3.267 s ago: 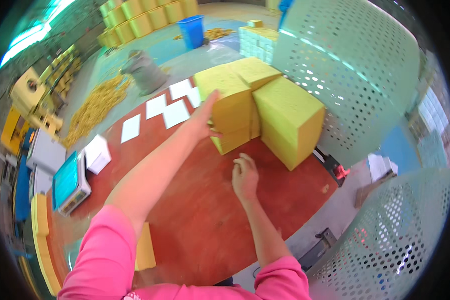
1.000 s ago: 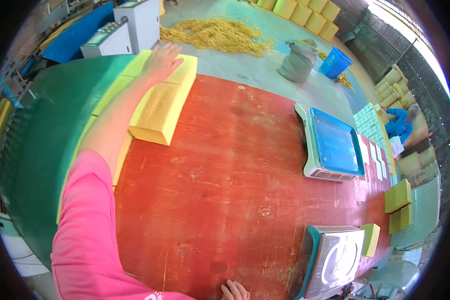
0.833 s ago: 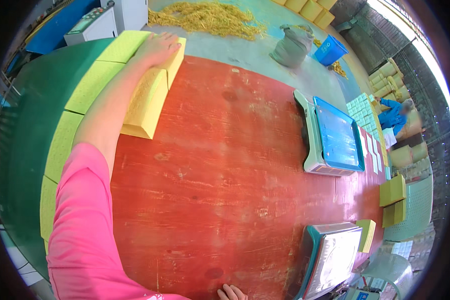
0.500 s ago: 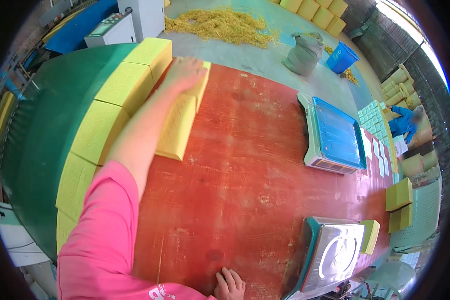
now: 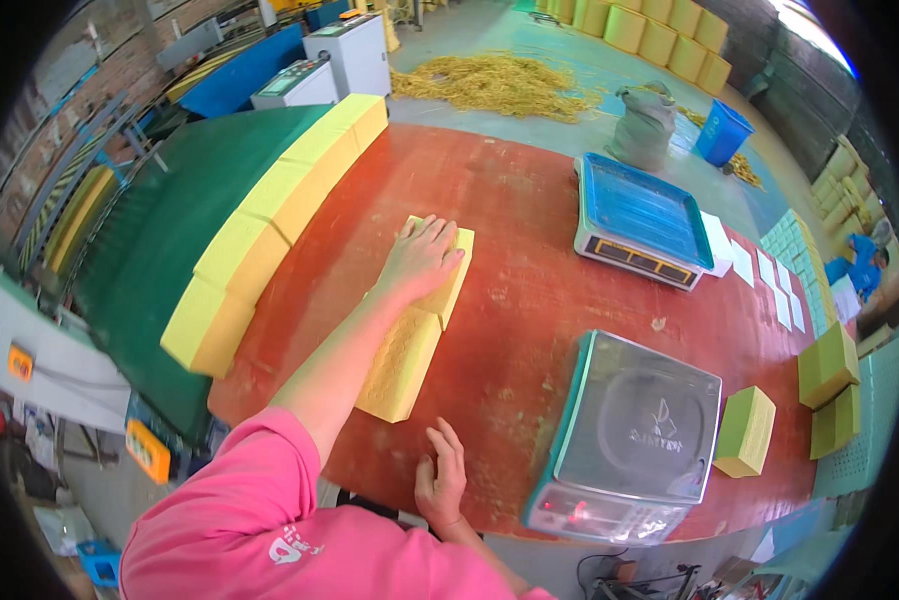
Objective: Stack and weigh bundles of yellow paper pads on a scale.
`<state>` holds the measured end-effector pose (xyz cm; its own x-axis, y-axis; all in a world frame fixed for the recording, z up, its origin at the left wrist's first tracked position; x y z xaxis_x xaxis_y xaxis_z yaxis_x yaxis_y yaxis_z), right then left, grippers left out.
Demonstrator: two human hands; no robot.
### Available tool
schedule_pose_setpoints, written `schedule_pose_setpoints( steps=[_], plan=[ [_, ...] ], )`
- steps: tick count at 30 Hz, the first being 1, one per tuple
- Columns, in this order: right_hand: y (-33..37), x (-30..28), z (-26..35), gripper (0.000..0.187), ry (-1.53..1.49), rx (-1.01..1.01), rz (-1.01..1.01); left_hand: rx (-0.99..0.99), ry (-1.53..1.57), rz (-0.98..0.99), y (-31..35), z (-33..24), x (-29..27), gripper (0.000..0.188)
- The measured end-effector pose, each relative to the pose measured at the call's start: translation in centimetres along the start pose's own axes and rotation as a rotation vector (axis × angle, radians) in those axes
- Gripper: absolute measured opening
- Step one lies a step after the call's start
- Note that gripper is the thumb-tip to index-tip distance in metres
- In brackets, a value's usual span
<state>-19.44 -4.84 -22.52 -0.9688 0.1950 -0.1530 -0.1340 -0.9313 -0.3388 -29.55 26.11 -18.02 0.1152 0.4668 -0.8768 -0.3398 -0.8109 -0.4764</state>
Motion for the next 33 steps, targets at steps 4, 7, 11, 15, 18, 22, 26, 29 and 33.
schedule_pose_setpoints(
  steps=[4, 7, 11, 15, 18, 22, 26, 29, 33],
  plan=[
    [4.7, -5.2, 0.3, 0.044, -0.239, 0.022, 0.192, -0.069, -0.049, 0.009, 5.8, -5.2, -3.8, 0.049],
    [7.0, -8.4, 0.7, 0.036, -0.351, 0.147, 0.367, -0.063, -0.065, 0.005, 8.4, -9.2, -5.9, 0.052],
    [10.3, -10.1, -0.7, 0.023, -0.43, 0.373, 0.501, -0.1, -0.099, 0.089, 10.2, -11.7, -7.1, 0.057],
    [15.0, -10.5, -4.9, 0.03, -0.673, 0.914, 0.62, -0.232, 0.023, 0.188, 10.2, -11.8, -11.0, 0.067],
    [15.9, -11.0, -6.8, 0.038, -0.978, 1.173, 0.435, -0.487, 0.43, 0.088, 12.4, -10.2, -15.6, 0.072],
    [15.6, -9.6, -5.3, 0.044, -1.223, 1.204, 0.381, -0.592, 0.412, 0.107, 21.1, -8.9, -16.8, 0.071],
    [16.2, -8.4, -5.2, 0.055, -1.398, 1.27, 0.263, -0.572, 0.412, 0.303, 25.2, -13.0, -15.3, 0.069],
    [16.8, -8.3, -5.3, 0.065, -1.498, 1.299, 0.174, -0.509, 0.368, 0.393, 26.2, -14.5, -16.5, 0.069],
    [16.8, -8.3, -5.0, 0.073, -1.529, 1.29, 0.173, -0.484, 0.46, 0.387, 28.9, -15.3, -17.6, 0.068]
  ],
)
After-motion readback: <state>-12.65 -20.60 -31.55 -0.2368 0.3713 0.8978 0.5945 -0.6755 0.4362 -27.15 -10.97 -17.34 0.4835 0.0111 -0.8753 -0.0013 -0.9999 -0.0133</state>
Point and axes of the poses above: each hand's wrist, its own y-axis away from the middle knuckle, its own x-axis out of the palm, z = x × y, the point moved 7 cm from there along -y, towards the middle knuckle, and after that the axes turned 12 degrees about -y, right-handed, at the moved point
